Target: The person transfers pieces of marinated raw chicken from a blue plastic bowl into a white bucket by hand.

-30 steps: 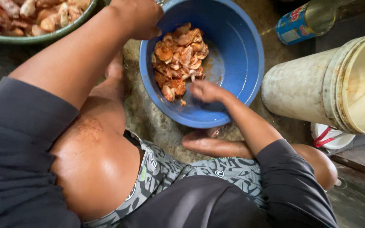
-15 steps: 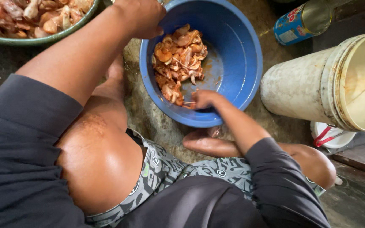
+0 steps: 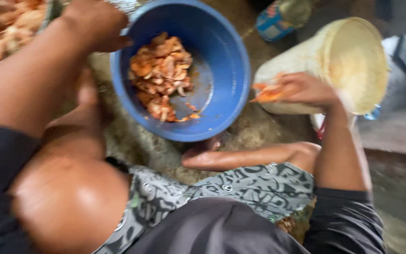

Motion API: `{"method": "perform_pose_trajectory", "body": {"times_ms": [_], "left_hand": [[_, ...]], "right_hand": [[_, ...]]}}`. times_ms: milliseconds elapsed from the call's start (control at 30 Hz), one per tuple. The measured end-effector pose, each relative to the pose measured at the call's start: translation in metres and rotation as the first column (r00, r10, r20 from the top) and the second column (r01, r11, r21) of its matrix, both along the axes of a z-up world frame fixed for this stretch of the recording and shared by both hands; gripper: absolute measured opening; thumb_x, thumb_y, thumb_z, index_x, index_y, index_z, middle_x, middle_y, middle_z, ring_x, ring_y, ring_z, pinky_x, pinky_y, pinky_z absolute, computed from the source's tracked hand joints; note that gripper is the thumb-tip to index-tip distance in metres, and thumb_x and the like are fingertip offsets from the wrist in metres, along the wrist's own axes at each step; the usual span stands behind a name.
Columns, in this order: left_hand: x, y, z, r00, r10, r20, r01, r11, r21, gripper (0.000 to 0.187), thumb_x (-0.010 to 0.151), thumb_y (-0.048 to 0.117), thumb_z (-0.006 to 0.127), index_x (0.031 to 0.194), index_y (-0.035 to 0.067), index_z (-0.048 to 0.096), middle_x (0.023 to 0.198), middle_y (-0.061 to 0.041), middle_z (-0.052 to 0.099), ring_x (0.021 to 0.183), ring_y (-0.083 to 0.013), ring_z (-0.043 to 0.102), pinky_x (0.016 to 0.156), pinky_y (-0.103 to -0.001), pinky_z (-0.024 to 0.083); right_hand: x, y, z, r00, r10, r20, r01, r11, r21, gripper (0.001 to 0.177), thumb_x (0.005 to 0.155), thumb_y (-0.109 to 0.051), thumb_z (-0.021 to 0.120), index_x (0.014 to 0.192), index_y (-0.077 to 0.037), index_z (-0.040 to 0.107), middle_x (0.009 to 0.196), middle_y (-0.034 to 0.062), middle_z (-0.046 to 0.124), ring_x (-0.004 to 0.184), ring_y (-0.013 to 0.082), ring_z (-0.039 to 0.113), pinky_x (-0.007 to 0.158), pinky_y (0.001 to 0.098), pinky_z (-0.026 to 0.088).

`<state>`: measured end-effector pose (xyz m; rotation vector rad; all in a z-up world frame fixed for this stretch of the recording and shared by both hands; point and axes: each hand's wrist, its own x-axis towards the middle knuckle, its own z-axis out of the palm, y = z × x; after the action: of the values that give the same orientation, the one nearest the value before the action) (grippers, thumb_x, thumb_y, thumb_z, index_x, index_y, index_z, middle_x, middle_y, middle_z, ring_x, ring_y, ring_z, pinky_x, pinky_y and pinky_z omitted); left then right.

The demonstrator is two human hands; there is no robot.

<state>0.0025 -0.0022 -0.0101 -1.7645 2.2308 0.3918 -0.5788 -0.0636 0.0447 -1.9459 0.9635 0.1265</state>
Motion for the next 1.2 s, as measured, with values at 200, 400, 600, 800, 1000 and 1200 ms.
{"method": "perform_pose_trajectory", "body": {"times_ms": [200, 400, 600, 800, 1000, 1200], "left_hand": [[0.0, 0.005, 0.007, 0.994, 0.041, 0.098, -0.044, 0.999, 0.024, 0.048, 0.094, 0.058, 0.065, 0.129, 0.026, 0.072, 0.118, -0.011, 0.076, 0.108, -0.0319, 0.074, 0.087, -0.051, 0.059], [0.004, 0.003, 0.001, 0.995, 0.002, 0.103, -0.002, 1.0, 0.005, 0.049, 0.096, 0.06, 0.063, 0.121, 0.02, 0.077, 0.113, -0.01, 0.078, 0.107, -0.0315, 0.073, 0.086, -0.05, 0.06], [0.012, -0.005, -0.034, 0.983, -0.103, -0.149, 0.081, 0.986, -0.147, 0.044, 0.09, 0.042, 0.076, 0.113, 0.005, 0.077, 0.099, -0.019, 0.077, 0.091, -0.0378, 0.073, 0.08, -0.051, 0.058], [0.012, 0.002, -0.033, 0.993, -0.028, -0.117, 0.019, 0.996, -0.082, 0.042, 0.09, 0.043, 0.076, 0.112, 0.007, 0.077, 0.099, -0.017, 0.077, 0.094, -0.0368, 0.073, 0.081, -0.051, 0.058], [0.006, 0.007, -0.02, 0.99, -0.035, -0.137, 0.017, 0.991, -0.129, 0.042, 0.086, 0.044, 0.079, 0.108, 0.008, 0.078, 0.098, -0.016, 0.076, 0.095, -0.0353, 0.073, 0.081, -0.05, 0.058], [0.0, 0.005, -0.032, 0.994, -0.082, -0.065, 0.073, 0.988, -0.138, 0.036, 0.089, 0.039, 0.078, 0.105, 0.007, 0.079, 0.095, -0.016, 0.078, 0.087, -0.0349, 0.075, 0.08, -0.048, 0.059]], "right_hand": [[-0.093, 0.01, 0.134, 0.884, -0.452, -0.12, 0.37, 0.832, -0.413, 0.03, 0.091, -0.013, 0.072, 0.117, 0.003, 0.068, 0.131, 0.0126, 0.064, 0.112, 0.0269, 0.066, 0.098, 0.0406, 0.052], [-0.068, -0.028, 0.064, 0.927, -0.371, 0.048, 0.23, 0.463, -0.856, 0.051, 0.094, -0.009, 0.075, 0.141, 0.003, 0.062, 0.132, 0.0214, 0.064, 0.11, 0.0333, 0.064, 0.092, 0.0439, 0.052], [0.135, 0.0, -0.157, 0.959, 0.113, -0.259, -0.164, 0.968, -0.187, 0.051, 0.087, -0.042, 0.074, 0.126, -0.009, 0.071, 0.119, 0.0159, 0.074, 0.105, 0.0287, 0.072, 0.095, 0.0408, 0.053], [0.272, 0.072, -0.303, 0.917, 0.342, -0.207, -0.339, 0.939, 0.049, 0.082, 0.077, -0.053, 0.08, 0.135, -0.002, 0.055, 0.126, 0.0247, 0.066, 0.113, 0.038, 0.066, 0.097, 0.0444, 0.052], [0.237, 0.088, -0.336, 0.806, 0.517, -0.288, -0.485, 0.856, 0.178, 0.049, 0.091, -0.043, 0.068, 0.125, -0.008, 0.066, 0.117, 0.0215, 0.07, 0.105, 0.0353, 0.067, 0.092, 0.0458, 0.053], [0.19, 0.042, -0.322, 0.904, 0.388, -0.178, -0.353, 0.914, 0.198, 0.027, 0.088, -0.032, 0.066, 0.098, -0.009, 0.075, 0.09, 0.0103, 0.077, 0.081, 0.0222, 0.069, 0.077, 0.0414, 0.058]]}}
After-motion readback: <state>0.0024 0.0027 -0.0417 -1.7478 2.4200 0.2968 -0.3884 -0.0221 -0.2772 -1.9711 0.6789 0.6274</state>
